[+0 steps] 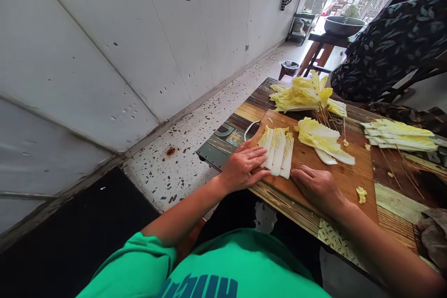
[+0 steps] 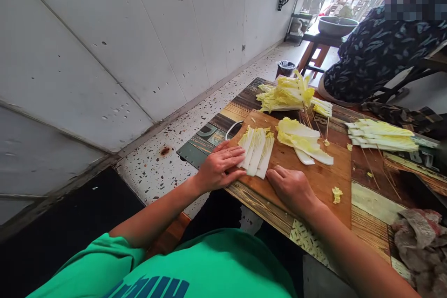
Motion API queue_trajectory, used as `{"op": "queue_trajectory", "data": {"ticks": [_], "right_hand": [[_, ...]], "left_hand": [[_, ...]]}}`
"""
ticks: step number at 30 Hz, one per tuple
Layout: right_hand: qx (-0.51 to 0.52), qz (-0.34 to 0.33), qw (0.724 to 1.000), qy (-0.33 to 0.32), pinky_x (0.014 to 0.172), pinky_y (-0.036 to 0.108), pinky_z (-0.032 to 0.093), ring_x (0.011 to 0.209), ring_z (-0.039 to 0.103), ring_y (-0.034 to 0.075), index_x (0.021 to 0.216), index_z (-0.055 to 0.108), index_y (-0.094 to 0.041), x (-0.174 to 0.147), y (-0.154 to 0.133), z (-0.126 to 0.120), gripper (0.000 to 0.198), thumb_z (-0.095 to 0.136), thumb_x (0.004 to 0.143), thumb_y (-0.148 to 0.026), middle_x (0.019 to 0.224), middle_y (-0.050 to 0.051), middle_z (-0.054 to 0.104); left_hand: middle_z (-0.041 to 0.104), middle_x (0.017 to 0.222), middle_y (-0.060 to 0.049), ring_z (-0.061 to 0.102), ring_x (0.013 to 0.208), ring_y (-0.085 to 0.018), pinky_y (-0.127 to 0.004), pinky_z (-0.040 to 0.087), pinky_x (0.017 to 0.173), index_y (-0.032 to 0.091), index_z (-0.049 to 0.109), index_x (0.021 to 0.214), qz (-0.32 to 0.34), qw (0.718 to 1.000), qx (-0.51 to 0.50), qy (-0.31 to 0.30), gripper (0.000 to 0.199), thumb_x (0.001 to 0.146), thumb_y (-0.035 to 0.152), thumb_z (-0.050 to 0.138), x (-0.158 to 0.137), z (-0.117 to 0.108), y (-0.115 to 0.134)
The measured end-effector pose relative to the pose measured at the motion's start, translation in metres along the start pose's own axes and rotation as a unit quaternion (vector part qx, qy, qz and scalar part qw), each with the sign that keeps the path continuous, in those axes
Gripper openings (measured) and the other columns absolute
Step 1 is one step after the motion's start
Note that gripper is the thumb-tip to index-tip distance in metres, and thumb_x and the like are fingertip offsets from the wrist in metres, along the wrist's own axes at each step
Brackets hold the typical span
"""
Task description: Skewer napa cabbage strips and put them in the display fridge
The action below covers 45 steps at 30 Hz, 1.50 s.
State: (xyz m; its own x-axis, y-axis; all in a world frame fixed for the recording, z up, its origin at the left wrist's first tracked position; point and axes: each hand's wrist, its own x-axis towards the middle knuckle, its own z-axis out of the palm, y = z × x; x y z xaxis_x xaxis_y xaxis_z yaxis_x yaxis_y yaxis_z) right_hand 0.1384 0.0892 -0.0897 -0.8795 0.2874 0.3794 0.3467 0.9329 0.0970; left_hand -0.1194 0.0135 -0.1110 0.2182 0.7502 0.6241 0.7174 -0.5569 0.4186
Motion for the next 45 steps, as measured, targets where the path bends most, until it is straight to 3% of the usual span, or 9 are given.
{"op": "queue_trajectory", "data": {"ticks": [8, 13, 18, 26, 31, 37, 40, 45], "right_hand": [[-0.017, -0.009, 1.0, 0.004, 0.054, 0.024, 0.035, 0.059, 0.054, 0.01, 0.079, 0.063, -0.017, 0.002, 0.0, 0.001, 0.031, 0.042, 0.101, -0.018, 0.073, 0.002, 0.066], [-0.012, -0.018, 1.0, -0.003, 0.054, 0.024, 0.034, 0.058, 0.051, 0.009, 0.077, 0.062, -0.016, 0.004, 0.001, -0.002, 0.03, 0.042, 0.1, -0.016, 0.07, 0.002, 0.061], [-0.015, -0.035, 0.999, 0.002, 0.052, 0.026, 0.031, 0.054, 0.046, 0.01, 0.077, 0.059, -0.016, 0.004, 0.001, -0.004, 0.029, 0.04, 0.099, -0.013, 0.064, 0.0, 0.054], [0.009, -0.039, 0.999, -0.016, 0.054, 0.026, 0.032, 0.057, 0.047, 0.011, 0.082, 0.059, -0.015, 0.001, -0.001, -0.005, 0.027, 0.04, 0.101, -0.014, 0.069, 0.001, 0.057], [-0.001, -0.034, 0.999, -0.01, 0.053, 0.026, 0.03, 0.056, 0.045, 0.011, 0.078, 0.058, -0.016, 0.002, -0.002, -0.004, 0.029, 0.04, 0.101, -0.015, 0.068, 0.001, 0.056], [0.007, -0.035, 0.999, -0.01, 0.054, 0.026, 0.03, 0.056, 0.044, 0.011, 0.078, 0.057, -0.016, 0.001, -0.002, -0.004, 0.029, 0.039, 0.101, -0.014, 0.069, 0.001, 0.056], [0.009, -0.035, 0.999, -0.006, 0.054, 0.026, 0.03, 0.056, 0.045, 0.011, 0.079, 0.057, -0.017, 0.0, -0.002, -0.004, 0.028, 0.039, 0.101, -0.014, 0.069, 0.001, 0.055], [0.007, -0.04, 0.999, 0.002, 0.056, 0.026, 0.033, 0.056, 0.046, 0.011, 0.078, 0.056, -0.017, 0.001, -0.003, -0.006, 0.029, 0.037, 0.1, -0.013, 0.069, 0.001, 0.055]], "left_hand": [[0.069, 0.126, -0.012, 0.061, 0.126, -0.025, -0.048, 0.036, 0.117, 0.017, 0.071, 0.115, 0.02, 0.997, 0.032, -0.065, 0.031, 0.089, 0.024, 0.056, 0.008, -0.004, -0.001], [0.07, 0.125, -0.013, 0.065, 0.12, -0.024, -0.046, 0.04, 0.115, 0.017, 0.071, 0.112, 0.032, 0.998, 0.041, -0.024, 0.032, 0.083, 0.017, 0.057, 0.008, 0.001, -0.003], [0.074, 0.117, -0.01, 0.069, 0.113, -0.022, -0.048, 0.032, 0.122, 0.019, 0.073, 0.103, 0.038, 0.996, 0.071, 0.038, 0.029, 0.079, 0.014, 0.058, 0.005, 0.009, -0.003], [0.075, 0.115, -0.008, 0.068, 0.115, -0.024, -0.052, 0.028, 0.123, 0.02, 0.072, 0.103, 0.05, 0.992, 0.104, 0.06, 0.03, 0.078, 0.014, 0.059, 0.002, 0.009, -0.005], [0.071, 0.126, -0.007, 0.061, 0.126, -0.022, -0.045, 0.041, 0.115, 0.017, 0.067, 0.119, 0.083, 0.992, 0.097, 0.006, 0.039, 0.083, 0.013, 0.054, 0.006, 0.008, -0.003], [0.073, 0.122, -0.006, 0.063, 0.123, -0.023, -0.051, 0.021, 0.126, 0.017, 0.066, 0.121, 0.072, 0.992, 0.102, 0.009, 0.04, 0.083, 0.014, 0.053, 0.004, 0.009, -0.004], [0.069, 0.129, -0.009, 0.06, 0.127, -0.022, -0.049, 0.023, 0.125, 0.016, 0.064, 0.126, 0.069, 0.992, 0.11, -0.008, 0.043, 0.085, 0.014, 0.051, 0.003, 0.007, 0.0], [0.065, 0.135, -0.011, 0.054, 0.134, -0.023, -0.049, 0.023, 0.125, 0.015, 0.061, 0.129, 0.132, 0.982, 0.128, -0.044, 0.039, 0.092, 0.022, 0.053, 0.002, 0.007, 0.008]]}}
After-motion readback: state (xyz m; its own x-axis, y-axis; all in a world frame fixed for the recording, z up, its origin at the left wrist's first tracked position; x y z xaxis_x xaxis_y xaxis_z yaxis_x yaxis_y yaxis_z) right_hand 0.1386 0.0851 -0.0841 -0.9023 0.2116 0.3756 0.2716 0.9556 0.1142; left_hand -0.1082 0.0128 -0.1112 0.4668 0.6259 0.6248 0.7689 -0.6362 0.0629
